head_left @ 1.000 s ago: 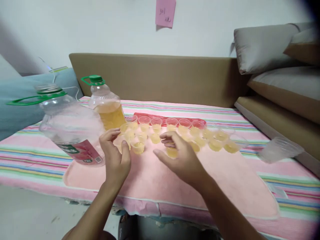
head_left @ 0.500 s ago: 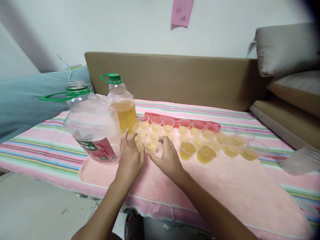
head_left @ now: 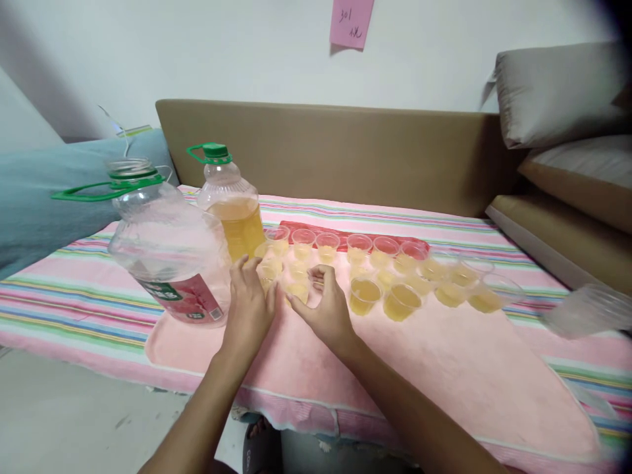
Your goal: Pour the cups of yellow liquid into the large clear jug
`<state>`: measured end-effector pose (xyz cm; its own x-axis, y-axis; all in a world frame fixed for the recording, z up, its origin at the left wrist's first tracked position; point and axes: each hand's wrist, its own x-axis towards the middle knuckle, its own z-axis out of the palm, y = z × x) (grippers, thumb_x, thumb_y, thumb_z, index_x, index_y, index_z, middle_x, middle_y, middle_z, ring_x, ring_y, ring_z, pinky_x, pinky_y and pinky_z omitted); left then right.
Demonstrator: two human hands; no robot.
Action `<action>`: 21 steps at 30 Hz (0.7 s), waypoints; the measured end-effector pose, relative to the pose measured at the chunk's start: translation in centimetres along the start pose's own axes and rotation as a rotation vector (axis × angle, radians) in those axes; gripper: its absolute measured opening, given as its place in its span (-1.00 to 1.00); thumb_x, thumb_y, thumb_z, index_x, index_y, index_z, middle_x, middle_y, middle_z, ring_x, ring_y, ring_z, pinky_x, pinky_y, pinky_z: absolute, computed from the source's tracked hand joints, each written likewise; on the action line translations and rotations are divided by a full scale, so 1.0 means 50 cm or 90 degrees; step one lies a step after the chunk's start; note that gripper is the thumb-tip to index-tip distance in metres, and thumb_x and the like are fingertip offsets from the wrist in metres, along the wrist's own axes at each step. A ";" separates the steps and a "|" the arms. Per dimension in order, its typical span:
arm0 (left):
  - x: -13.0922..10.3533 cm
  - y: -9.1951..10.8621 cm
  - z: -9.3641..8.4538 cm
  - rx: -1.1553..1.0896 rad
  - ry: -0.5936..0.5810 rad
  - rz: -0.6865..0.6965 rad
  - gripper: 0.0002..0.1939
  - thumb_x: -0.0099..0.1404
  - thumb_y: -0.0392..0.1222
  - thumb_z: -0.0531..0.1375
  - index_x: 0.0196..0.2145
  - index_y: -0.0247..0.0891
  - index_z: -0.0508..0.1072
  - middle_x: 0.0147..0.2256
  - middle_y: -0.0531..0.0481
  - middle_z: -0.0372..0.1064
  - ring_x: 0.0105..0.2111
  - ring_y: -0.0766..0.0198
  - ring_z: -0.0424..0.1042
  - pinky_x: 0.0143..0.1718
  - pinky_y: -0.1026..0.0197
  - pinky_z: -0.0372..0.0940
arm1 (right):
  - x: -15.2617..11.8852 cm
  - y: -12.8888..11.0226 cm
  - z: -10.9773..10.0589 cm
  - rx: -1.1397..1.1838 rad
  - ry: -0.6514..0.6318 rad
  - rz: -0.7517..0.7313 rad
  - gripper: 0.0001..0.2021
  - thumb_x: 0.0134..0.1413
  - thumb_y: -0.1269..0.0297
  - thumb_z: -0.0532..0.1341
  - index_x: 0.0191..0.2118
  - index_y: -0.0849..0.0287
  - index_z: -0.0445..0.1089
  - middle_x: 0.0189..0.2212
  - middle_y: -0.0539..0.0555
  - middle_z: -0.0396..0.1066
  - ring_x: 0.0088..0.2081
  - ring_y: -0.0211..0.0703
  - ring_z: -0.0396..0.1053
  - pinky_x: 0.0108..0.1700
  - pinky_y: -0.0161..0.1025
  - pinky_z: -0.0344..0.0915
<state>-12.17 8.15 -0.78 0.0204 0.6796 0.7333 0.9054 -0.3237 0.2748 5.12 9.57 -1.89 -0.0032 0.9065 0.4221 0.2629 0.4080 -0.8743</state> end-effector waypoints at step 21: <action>-0.043 0.102 -0.016 -0.344 -0.165 -0.055 -0.35 0.48 -0.11 0.30 0.33 0.05 0.03 0.27 -0.20 0.10 0.24 -0.01 0.43 0.17 -0.21 0.54 | -0.182 -0.022 -0.236 -0.015 0.002 0.107 -0.25 0.10 0.02 0.52 0.34 -0.03 0.26 0.21 0.24 0.49 0.26 0.22 0.54 0.29 0.25 0.54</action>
<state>-7.94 4.52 -0.47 0.1198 0.8345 0.5378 0.5664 -0.5024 0.6533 16.24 -0.40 -1.93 0.0458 0.9614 0.2713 0.2824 0.2480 -0.9267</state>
